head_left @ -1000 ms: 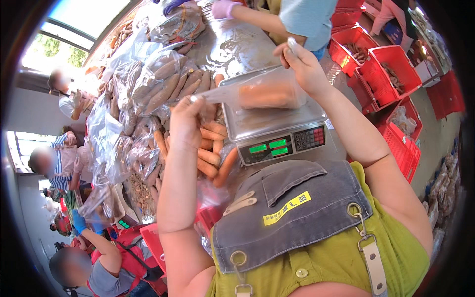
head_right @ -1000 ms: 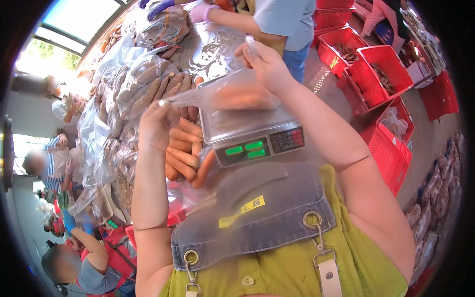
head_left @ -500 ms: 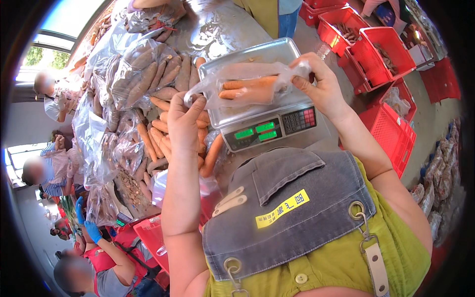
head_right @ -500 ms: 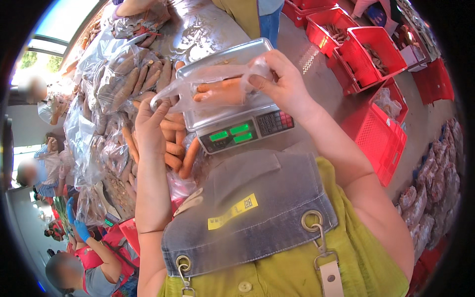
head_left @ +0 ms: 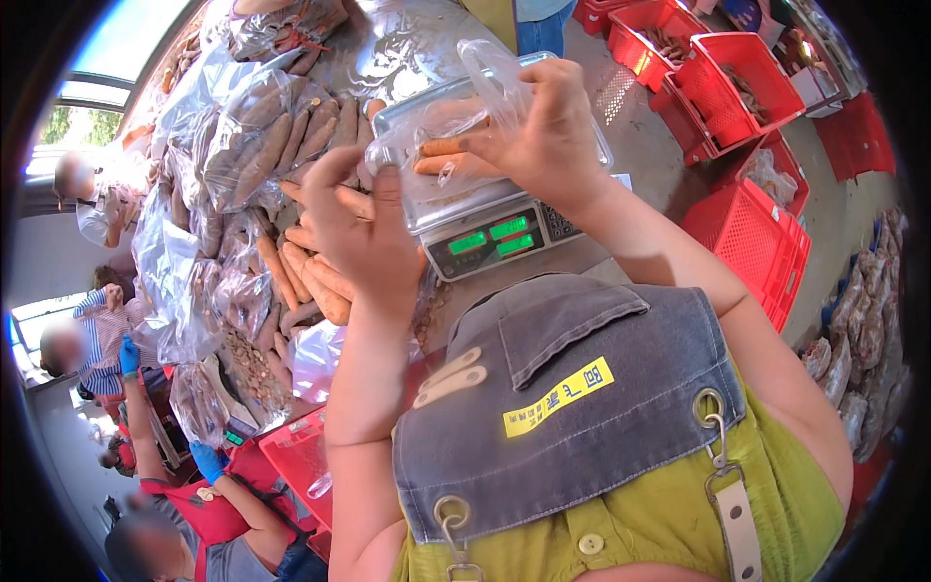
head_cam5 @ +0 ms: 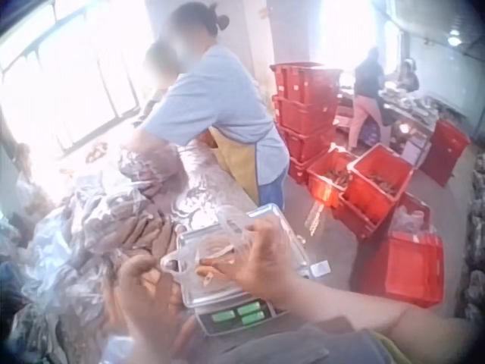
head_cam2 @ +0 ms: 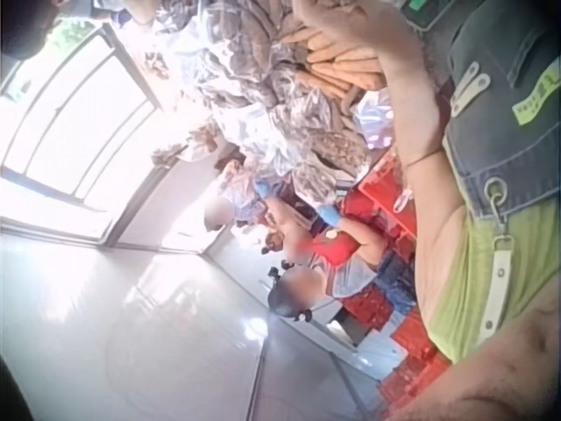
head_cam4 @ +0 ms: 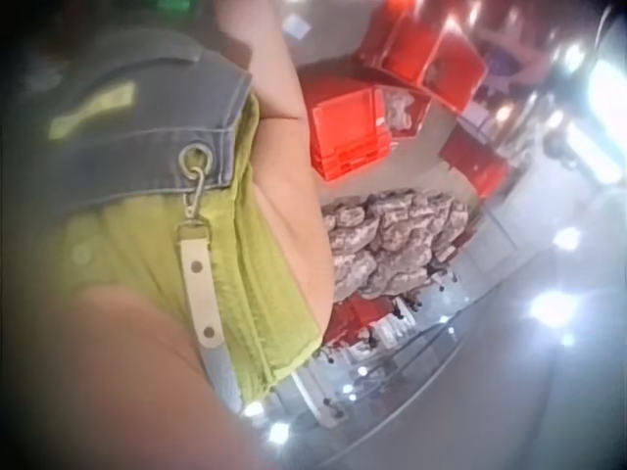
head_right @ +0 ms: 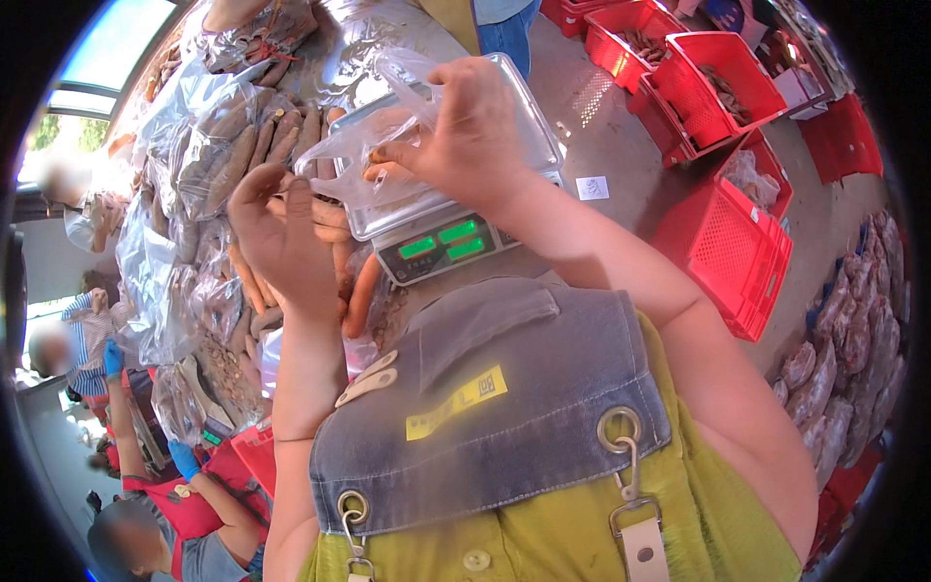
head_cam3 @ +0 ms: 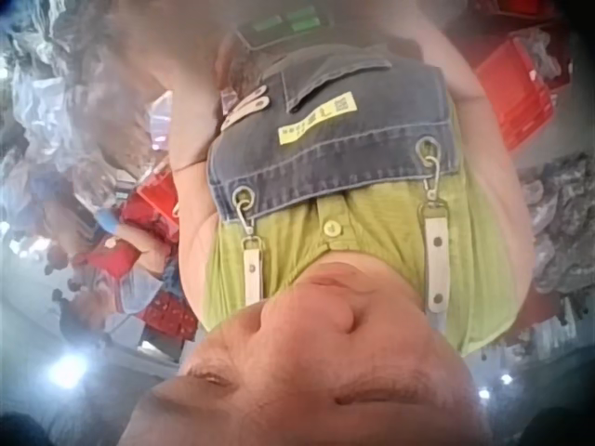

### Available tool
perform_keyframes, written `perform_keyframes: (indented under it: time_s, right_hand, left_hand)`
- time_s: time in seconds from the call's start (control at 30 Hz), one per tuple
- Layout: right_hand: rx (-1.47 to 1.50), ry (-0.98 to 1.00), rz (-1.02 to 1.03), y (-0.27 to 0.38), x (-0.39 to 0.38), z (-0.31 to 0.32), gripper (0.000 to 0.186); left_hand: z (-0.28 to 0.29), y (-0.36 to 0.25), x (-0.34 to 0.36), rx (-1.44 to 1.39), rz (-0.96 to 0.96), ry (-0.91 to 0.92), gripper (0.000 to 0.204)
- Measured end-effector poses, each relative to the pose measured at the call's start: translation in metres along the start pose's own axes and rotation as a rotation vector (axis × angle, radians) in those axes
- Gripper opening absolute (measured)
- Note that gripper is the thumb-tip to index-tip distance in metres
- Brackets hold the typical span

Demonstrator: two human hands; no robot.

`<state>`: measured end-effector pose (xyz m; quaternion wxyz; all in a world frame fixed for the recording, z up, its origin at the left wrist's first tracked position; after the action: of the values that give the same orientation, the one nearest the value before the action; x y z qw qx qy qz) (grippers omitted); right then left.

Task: The person weighs sweet potatoes on a digital scale, places them into plastic bags, and puts the bags into red crates. The process is repeated multiple times with different quantities of sweet potatoes.

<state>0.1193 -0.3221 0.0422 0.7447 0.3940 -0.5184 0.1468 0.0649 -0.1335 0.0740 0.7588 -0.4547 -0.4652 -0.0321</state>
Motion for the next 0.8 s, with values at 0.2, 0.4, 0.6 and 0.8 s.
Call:
perform_keyframes:
  time_s: [0.2,0.4,0.6,0.8]
  right_hand:
    - [-0.169,0.342,-0.233,-0.027,-0.017,-0.021,0.023]
    - [0.56,0.476,-0.934,-0.015,-0.025,0.055,0.004]
    - [0.783,0.645,-1.114,-0.014,-0.036,0.09,0.011]
    - [0.573,0.719,-1.161,-0.01,-0.012,0.098,0.025]
  left_hand:
    - [-0.052,0.002,0.015,0.198,-0.036,0.67,0.014]
    - [-0.059,0.089,-0.013,0.66,-0.163,1.094,0.023]
    - [-0.081,0.064,-0.033,0.438,-0.404,1.053,0.027]
    - [-0.097,0.082,-0.064,0.41,-0.524,1.102,0.034]
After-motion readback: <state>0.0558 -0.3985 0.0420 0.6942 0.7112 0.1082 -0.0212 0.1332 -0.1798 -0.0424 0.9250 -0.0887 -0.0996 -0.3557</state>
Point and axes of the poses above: each hand's wrist, its own x-axis towards the middle knuckle, its own z-axis out of the back of the hand, y = z × x, the point moved 1 cm from there along x, towards the middle knuckle, and after that the axes turned 14 degrees about -y, right-handed, at the moved point
